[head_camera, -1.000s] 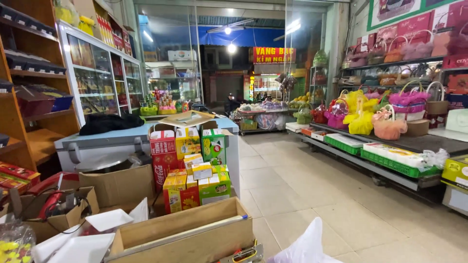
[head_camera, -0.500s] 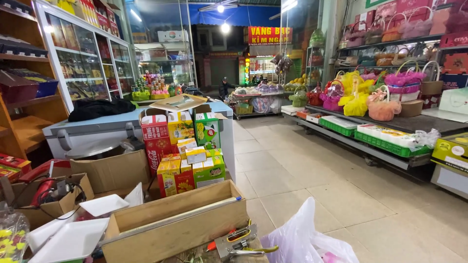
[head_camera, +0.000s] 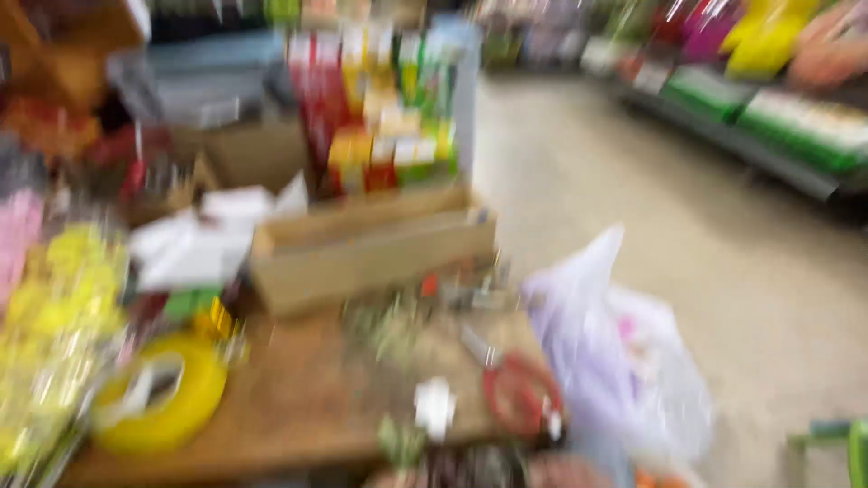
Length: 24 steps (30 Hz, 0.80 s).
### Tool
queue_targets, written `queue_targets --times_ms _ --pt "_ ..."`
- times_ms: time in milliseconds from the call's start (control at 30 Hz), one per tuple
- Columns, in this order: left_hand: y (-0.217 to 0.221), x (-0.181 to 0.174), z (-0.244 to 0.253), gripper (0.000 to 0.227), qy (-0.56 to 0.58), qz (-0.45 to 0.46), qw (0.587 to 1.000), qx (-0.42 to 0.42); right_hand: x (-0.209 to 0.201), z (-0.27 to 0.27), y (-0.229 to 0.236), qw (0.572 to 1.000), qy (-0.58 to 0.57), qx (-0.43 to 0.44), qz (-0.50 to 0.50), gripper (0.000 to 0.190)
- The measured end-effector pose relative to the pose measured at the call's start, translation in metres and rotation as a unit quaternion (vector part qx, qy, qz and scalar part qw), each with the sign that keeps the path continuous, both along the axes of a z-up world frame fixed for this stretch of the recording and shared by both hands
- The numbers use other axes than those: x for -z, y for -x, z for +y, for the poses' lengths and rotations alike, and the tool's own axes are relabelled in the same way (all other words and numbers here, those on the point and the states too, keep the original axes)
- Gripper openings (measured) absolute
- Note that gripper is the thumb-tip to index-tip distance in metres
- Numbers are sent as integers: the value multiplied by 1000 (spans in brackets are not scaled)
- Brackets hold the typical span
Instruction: Making decorative bows from green ribbon or leaf material using hands and scissors.
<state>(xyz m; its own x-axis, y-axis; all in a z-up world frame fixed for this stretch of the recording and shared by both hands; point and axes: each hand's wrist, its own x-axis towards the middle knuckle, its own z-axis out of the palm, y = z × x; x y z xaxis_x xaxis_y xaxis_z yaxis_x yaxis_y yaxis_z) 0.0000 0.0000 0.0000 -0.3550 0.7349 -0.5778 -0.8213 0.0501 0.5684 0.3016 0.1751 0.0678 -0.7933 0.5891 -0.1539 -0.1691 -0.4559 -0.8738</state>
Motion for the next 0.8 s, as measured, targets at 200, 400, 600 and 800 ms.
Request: queue_targets --times_ms 200,400,600,800 --pt "-76 -116 -36 9 19 -27 993 -112 -148 -94 60 989 106 -100 -2 21" --pt "-73 -123 -40 6 33 118 987 -103 -130 -108 86 975 -53 -154 -151 22" --pt "-85 -119 -49 6 -4 311 950 -38 -118 -110 82 952 -142 -67 -262 18" --pt "-80 -130 -55 6 0 432 901 46 -118 -114 85 946 -119 -19 -300 15"
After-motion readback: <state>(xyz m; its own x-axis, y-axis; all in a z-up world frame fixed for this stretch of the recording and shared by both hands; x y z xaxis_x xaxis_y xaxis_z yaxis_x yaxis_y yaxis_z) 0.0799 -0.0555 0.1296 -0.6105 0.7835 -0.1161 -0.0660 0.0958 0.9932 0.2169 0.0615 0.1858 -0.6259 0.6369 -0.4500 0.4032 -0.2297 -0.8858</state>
